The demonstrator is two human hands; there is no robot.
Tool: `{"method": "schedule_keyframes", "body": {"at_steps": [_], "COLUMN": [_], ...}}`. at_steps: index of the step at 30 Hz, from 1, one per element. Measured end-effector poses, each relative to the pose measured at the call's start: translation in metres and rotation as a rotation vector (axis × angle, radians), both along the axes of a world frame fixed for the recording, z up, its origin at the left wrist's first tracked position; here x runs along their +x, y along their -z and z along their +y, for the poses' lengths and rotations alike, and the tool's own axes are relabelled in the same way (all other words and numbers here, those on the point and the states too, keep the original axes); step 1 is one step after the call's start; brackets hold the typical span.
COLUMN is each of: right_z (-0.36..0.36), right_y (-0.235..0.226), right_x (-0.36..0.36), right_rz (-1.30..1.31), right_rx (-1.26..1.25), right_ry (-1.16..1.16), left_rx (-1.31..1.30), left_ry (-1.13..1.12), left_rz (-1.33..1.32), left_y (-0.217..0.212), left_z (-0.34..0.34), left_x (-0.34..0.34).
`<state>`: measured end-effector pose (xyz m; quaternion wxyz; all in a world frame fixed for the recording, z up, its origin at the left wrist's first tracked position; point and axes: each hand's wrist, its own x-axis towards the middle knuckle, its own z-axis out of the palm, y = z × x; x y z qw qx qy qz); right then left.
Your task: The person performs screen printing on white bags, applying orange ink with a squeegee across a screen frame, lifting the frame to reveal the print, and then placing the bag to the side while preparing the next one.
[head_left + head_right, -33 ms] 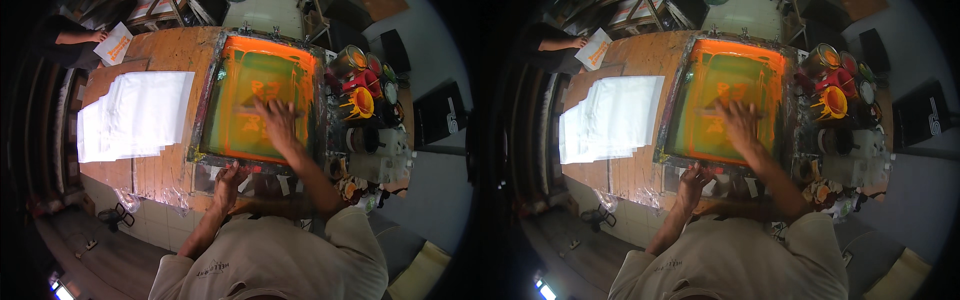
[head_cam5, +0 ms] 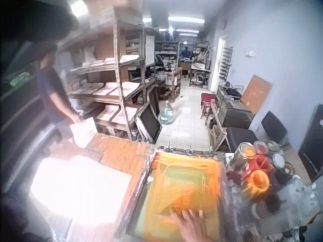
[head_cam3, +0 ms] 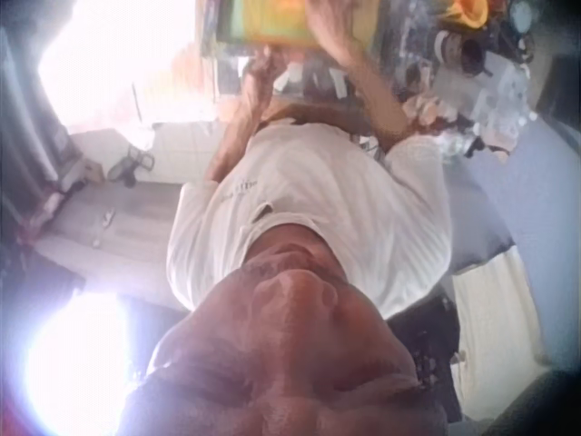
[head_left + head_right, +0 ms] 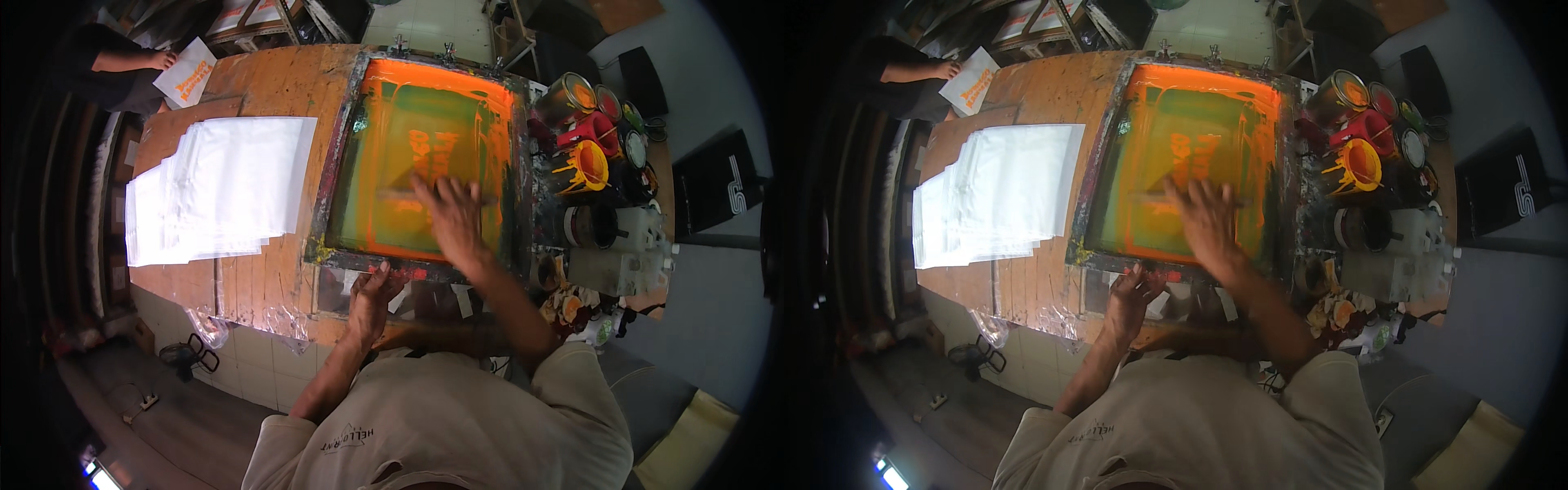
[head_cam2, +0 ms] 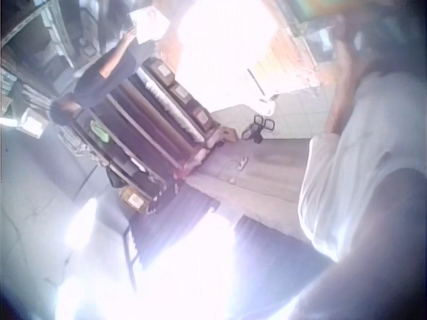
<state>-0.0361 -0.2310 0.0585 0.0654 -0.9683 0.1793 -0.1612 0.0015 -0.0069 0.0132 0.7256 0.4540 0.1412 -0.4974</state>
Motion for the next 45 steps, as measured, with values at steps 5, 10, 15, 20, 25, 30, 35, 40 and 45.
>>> {"method": "schedule_keyframes", "body": {"at_steps": [5, 10, 15, 20, 25, 30, 35, 40, 45], "right_z": [0.063, 0.040, -0.024, -0.050, -0.048, -0.093, -0.085, -0.155, -0.144], "right_y": [-0.061, -0.131, -0.190, -0.266, -0.315, -0.305, -0.305, -0.289, -0.277], "right_x": [-0.047, -0.022, 0.015, 0.041, 0.079, 0.069, 0.091, 0.084, 0.082], "right_rz": [0.041, -0.102, -0.294, -0.023, 0.149, 0.001, -0.052, -0.130, -0.200], "right_rx": [0.006, -0.082, -0.125, 0.180, 0.354, 0.183, -0.117, 0.229, 0.176], "right_ry": [0.056, 0.075, 0.025, 0.072, 0.381, 0.061, 0.083, 0.058, 0.147], "left_rx": [-0.098, -0.353, -0.482, 1.215, 0.986, 0.627, 1.017, 1.445, 1.613], "left_ry": [0.041, -0.022, 0.042, 0.593, 0.483, 0.437, 0.217, -0.036, -0.472], "left_rz": [-0.005, -0.120, -0.522, -1.296, -1.547, -1.159, -1.206, -1.350, -1.680], "left_y": [-0.031, -0.111, -0.098, 0.012, 0.042, 0.023, 0.032, 0.006, -0.016], "left_z": [-0.006, -0.035, -0.079, -0.103, -0.112, -0.105, 0.006, 0.131, 0.140], "left_x": [0.009, 0.031, 0.099, 0.159, 0.150, 0.182, 0.296, 0.393, 0.373]}}
